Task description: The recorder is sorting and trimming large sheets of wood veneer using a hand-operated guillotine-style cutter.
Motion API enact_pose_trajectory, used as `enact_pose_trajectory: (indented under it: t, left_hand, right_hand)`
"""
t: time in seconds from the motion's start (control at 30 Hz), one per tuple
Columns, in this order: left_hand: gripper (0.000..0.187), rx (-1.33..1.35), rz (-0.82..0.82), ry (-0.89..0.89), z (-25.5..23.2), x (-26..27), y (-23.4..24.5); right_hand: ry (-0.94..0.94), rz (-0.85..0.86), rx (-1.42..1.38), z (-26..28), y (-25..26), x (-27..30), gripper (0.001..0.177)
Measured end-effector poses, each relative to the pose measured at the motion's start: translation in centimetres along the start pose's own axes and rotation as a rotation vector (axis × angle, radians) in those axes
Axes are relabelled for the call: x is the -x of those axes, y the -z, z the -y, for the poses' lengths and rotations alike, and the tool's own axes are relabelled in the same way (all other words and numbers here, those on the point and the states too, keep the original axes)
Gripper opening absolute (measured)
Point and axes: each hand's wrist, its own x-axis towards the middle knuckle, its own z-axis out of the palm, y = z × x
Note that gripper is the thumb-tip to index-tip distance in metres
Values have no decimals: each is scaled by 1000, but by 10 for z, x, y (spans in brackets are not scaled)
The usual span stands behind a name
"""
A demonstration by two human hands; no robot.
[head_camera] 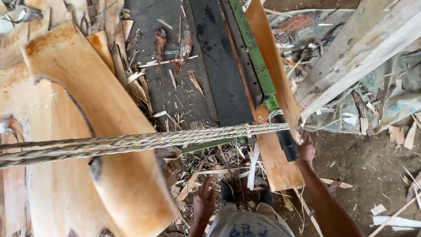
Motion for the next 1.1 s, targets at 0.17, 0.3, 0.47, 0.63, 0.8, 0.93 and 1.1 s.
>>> enact_pose_trajectory:
  t: [0.17, 0.3, 0.47, 0.63, 0.8, 0.93, 1.1]
  left_hand:
    - [37, 209, -4, -349, 57, -3, -62]
    - [37, 175, 68, -193, 54, 9, -63]
    - [42, 322, 162, -93, 69, 10, -81]
    - [46, 571, 329, 10, 59, 6, -104]
    - [39, 682, 501, -185, 2, -26, -91]
    - [35, 617, 334, -385, -94, -53, -8]
    - [35, 1036, 196, -455, -202, -89, 57]
  right_hand:
    - [-164, 67, -57, 115, 67, -62, 57]
    - [-204, 166, -6, 129, 71, -82, 27]
    - [-62, 102, 85, 97, 47, -103, 25]
    - [-288, 172, -216, 243, 181, -121, 19]
    - [174, -278, -312, 267, 210, -133, 14]
    - [261, -351, -534, 287, 242, -148, 19]
    - [354, -432, -644, 307, 293, -145, 26]
